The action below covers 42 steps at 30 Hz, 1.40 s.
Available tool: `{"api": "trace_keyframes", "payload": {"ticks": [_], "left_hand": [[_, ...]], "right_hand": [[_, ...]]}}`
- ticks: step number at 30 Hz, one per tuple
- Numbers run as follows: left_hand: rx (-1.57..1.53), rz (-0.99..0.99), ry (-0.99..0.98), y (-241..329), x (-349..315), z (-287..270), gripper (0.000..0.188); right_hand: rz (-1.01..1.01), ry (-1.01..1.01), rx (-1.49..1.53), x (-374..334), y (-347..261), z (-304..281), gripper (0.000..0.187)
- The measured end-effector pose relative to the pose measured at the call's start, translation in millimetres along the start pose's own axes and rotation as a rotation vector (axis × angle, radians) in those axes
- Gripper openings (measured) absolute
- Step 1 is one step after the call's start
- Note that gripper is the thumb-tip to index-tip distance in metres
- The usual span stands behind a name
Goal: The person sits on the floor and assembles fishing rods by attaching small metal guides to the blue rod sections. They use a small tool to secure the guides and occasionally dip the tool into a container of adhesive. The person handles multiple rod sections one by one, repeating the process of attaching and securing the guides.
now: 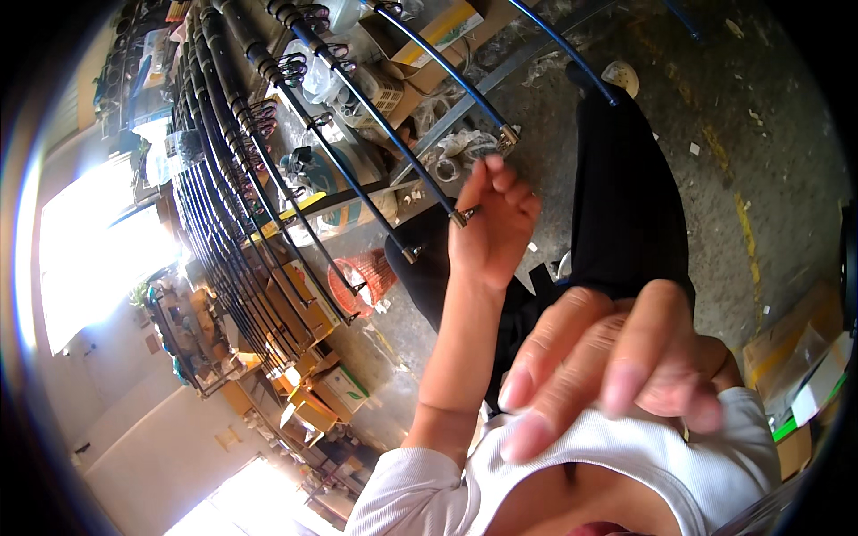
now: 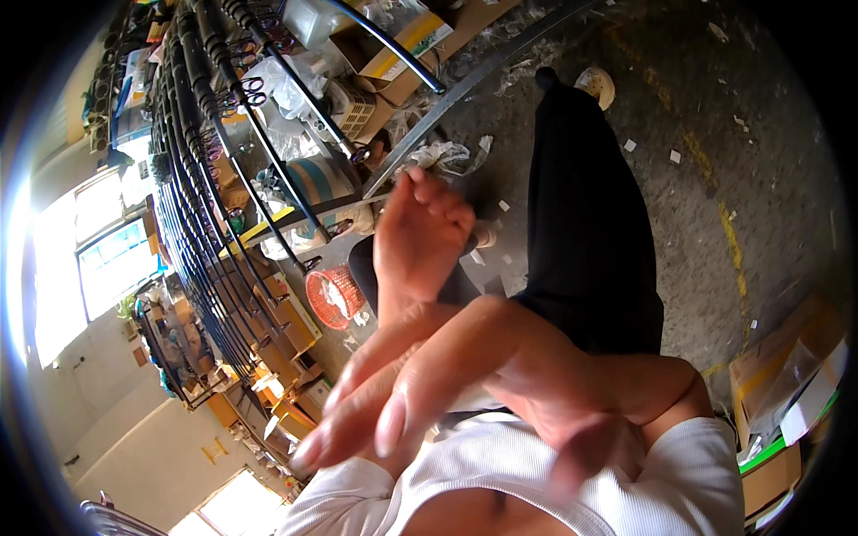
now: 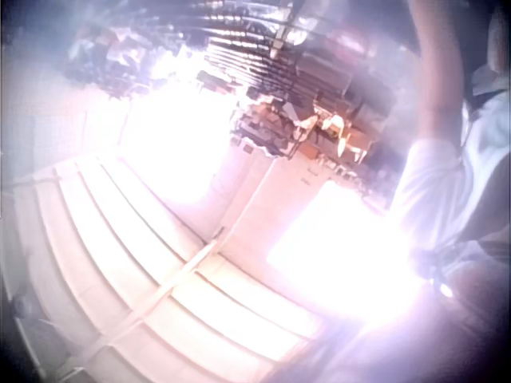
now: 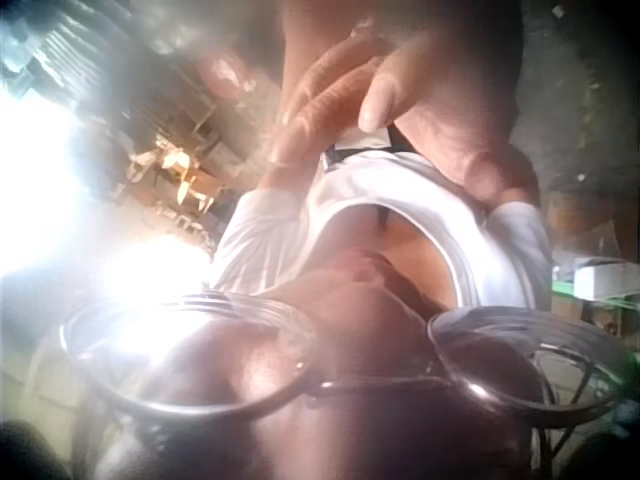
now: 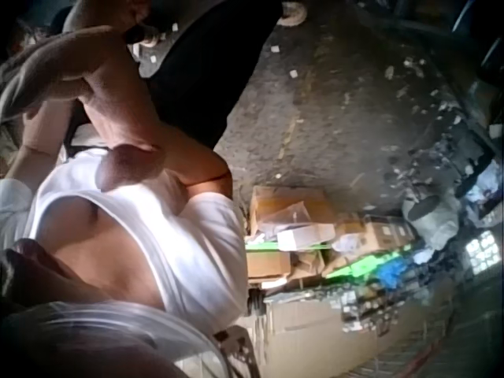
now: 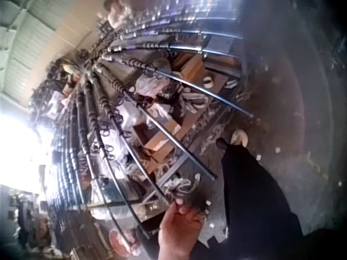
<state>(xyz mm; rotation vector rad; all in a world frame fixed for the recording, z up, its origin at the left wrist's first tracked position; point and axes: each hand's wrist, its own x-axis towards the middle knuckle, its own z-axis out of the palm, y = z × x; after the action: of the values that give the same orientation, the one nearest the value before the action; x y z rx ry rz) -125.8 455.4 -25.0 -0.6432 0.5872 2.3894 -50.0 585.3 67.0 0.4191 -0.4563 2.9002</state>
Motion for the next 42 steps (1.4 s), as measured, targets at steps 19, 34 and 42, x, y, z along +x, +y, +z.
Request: {"api": "trace_keyframes", "payload": {"ticks": [19,34,42], "left_hand": [[-0.077,0.095,0.019,-9,-95,-43,0.017],[1.066,0.682,0.063,126,-250,0,0.021],[1.933,1.253,0.467,322,-153,60,0.041]], "right_hand": [[-0.069,-0.388,0.122,-2,-6,140,0.033],[0.108,-0.33,-0.701,8,3,89,0.017],[0.365,0.037,-0.759,-26,-10,69,0.009]]}}
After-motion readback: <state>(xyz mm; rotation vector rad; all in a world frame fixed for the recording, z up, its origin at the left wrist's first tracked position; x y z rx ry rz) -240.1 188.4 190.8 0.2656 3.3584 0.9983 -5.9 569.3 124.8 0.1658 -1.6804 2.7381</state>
